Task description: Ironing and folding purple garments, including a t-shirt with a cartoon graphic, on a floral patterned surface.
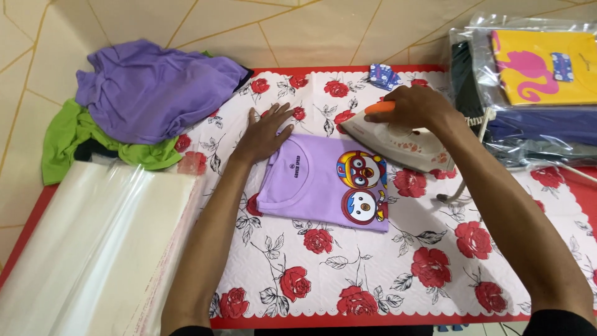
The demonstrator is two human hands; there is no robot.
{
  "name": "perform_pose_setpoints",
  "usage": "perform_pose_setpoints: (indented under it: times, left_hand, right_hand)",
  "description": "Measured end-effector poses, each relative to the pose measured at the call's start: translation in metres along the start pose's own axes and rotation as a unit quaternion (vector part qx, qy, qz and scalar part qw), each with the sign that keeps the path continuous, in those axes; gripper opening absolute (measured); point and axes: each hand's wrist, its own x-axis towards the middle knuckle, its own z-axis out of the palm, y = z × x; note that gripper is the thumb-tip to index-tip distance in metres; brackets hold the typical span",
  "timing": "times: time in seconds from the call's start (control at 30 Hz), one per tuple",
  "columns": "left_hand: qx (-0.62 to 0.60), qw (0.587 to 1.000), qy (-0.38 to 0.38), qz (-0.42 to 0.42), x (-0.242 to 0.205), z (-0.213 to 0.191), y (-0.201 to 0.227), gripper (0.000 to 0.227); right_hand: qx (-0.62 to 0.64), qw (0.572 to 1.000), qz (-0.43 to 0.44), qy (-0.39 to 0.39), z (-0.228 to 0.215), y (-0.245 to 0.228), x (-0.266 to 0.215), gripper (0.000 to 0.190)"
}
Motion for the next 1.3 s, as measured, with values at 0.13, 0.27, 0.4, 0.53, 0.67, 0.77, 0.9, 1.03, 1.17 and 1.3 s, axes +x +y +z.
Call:
perform_pose_setpoints:
  times: [0.13,0.27,0.4,0.53,0.67,0.77,0.9,1.03,1.17,1.3]
  left_hand:
    - [0.003,1.000,-0.004,-0.005,-0.002,-0.005,0.005,0.048]
    - [-0.012,0.999,0.028,0.027,0.003,0.002,0.000,0.055]
    - [-0.028,0.999,0.019,0.018,-0.001,0.001,0.003,0.055]
    - [-0.028,0.999,0.021,0.021,0.001,0.001,0.001,0.056]
    - [-0.022,0.999,0.025,0.021,0.001,0.002,0.000,0.057]
    - [-0.017,0.999,0.034,0.031,0.002,0.003,-0.003,0.054]
    - [-0.017,0.999,0.026,0.027,0.002,0.003,-0.002,0.055]
    - [-0.019,1.000,0.016,0.015,0.002,0.001,0.003,0.056]
    - [-0.027,1.000,0.009,0.011,0.001,-0.001,0.005,0.058]
    - [-0.021,1.000,0.009,0.011,0.001,-0.001,0.006,0.058]
  right_hand:
    - [0.027,0.999,0.012,0.034,-0.015,0.021,-0.011,0.066]
    - [0.131,0.983,-0.072,0.108,-0.037,0.072,0.002,0.055]
    - [0.389,0.893,-0.054,0.220,-0.029,0.094,0.002,0.043]
    - [0.540,0.776,-0.088,0.313,-0.009,0.092,0.018,0.048]
    - [0.571,0.753,-0.099,0.312,-0.003,0.069,0.001,0.068]
    - [0.594,0.737,-0.089,0.310,0.010,0.070,0.006,0.066]
    - [0.680,0.668,-0.100,0.286,0.025,0.076,0.014,0.057]
    - [0.725,0.626,-0.183,0.221,0.036,0.084,0.024,0.051]
    - [0.694,0.663,-0.172,0.223,0.037,0.083,0.025,0.053]
    - [0.622,0.735,-0.169,0.212,0.033,0.090,0.018,0.046]
